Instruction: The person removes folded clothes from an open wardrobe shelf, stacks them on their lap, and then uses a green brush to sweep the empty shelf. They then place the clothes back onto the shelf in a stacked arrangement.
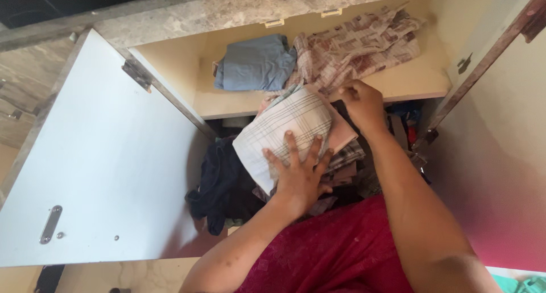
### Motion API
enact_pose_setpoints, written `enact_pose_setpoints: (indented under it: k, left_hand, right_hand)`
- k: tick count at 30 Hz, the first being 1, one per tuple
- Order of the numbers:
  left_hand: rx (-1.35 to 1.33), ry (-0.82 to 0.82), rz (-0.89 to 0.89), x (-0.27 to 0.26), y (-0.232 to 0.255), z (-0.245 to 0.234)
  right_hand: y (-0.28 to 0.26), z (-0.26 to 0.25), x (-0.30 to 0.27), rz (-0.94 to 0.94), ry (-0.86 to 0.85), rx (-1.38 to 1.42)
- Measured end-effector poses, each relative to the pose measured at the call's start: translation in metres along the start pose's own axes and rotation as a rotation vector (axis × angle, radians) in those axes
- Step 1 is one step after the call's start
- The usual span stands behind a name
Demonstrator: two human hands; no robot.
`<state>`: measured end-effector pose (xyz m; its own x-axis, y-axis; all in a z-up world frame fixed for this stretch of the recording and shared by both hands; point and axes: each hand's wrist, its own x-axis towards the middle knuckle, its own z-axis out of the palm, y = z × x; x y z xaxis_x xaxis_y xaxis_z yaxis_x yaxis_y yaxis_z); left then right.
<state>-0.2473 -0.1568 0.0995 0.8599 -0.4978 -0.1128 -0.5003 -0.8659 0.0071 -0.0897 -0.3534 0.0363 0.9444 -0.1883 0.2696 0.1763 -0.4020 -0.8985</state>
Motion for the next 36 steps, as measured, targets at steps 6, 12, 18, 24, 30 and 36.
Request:
enact_pose_setpoints:
  k: [6, 12, 18, 24, 30, 36]
  left_hand:
    - [-0.042, -0.046, 0.077, 0.003, -0.022, -0.013]
    - [-0.504, -0.191, 0.285, 0.024, -0.104, -0.033]
    - [-0.868, 0.373, -0.114, 0.093, -0.219, 0.009]
    - [-0.461, 0.53, -0.155, 0.164, -0.261, 0.08]
    - [0.04, 0.541, -0.046, 0.212, -0.258, 0.089]
    - [-0.092, 0.283, -0.144, 0.248, -0.261, 0.08]
  right_hand:
    - [-0.027, 0.028, -0.023, -0.603, -0.373, -0.172]
    - [-0.058, 0.037, -0.034, -0.51, -0.904, -0.691]
    - [-0.076, 0.034, -0.039, -0.36, -0.989, -0.721]
    - [-0.075, 0.038, -0.041, -0.401, -0.977, -0.746]
    - [-0.077, 0.036, -0.038, -0.402, -0.977, -0.668]
    - [-0.089, 0.038, -0.037, -0.281, -1.016, -0.712]
